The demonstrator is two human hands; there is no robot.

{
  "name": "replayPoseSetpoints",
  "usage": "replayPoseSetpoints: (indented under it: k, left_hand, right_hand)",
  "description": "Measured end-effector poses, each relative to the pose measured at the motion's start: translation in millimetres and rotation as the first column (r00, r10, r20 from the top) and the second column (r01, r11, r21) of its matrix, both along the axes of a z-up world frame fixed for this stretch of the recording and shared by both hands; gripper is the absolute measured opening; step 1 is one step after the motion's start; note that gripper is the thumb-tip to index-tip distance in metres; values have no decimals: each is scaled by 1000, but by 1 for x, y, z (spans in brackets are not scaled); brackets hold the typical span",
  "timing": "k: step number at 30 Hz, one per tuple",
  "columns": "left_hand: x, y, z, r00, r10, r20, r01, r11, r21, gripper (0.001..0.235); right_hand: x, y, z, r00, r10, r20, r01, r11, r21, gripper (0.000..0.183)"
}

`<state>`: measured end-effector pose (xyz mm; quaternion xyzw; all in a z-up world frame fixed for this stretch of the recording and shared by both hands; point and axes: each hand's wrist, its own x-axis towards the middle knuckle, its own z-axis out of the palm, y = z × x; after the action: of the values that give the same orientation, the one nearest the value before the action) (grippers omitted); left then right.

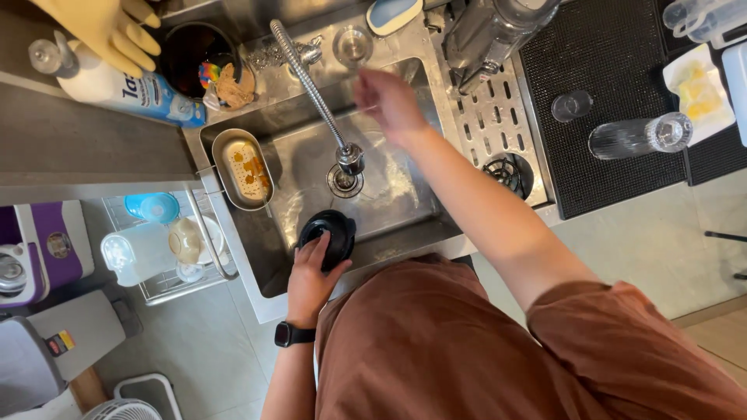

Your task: The person washes a blender jar and its lid in a kitchen sink using a sponge and running water. They scrub the interior and exterior of the jar and the lid, rinse them thoroughly, and place the cleaned items on a drying rack. The person then retrieves a small container from a refrigerator.

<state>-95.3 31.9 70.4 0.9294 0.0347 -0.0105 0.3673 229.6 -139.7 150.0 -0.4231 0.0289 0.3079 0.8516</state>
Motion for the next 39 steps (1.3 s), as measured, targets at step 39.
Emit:
replayPoseSetpoints:
  k: [39]
  left_hand:
    - [130, -208, 92, 936, -217, 276, 184, 973, 140, 23]
  right_hand:
    - [111, -457, 24, 969, 57, 242, 238, 71, -969, 46]
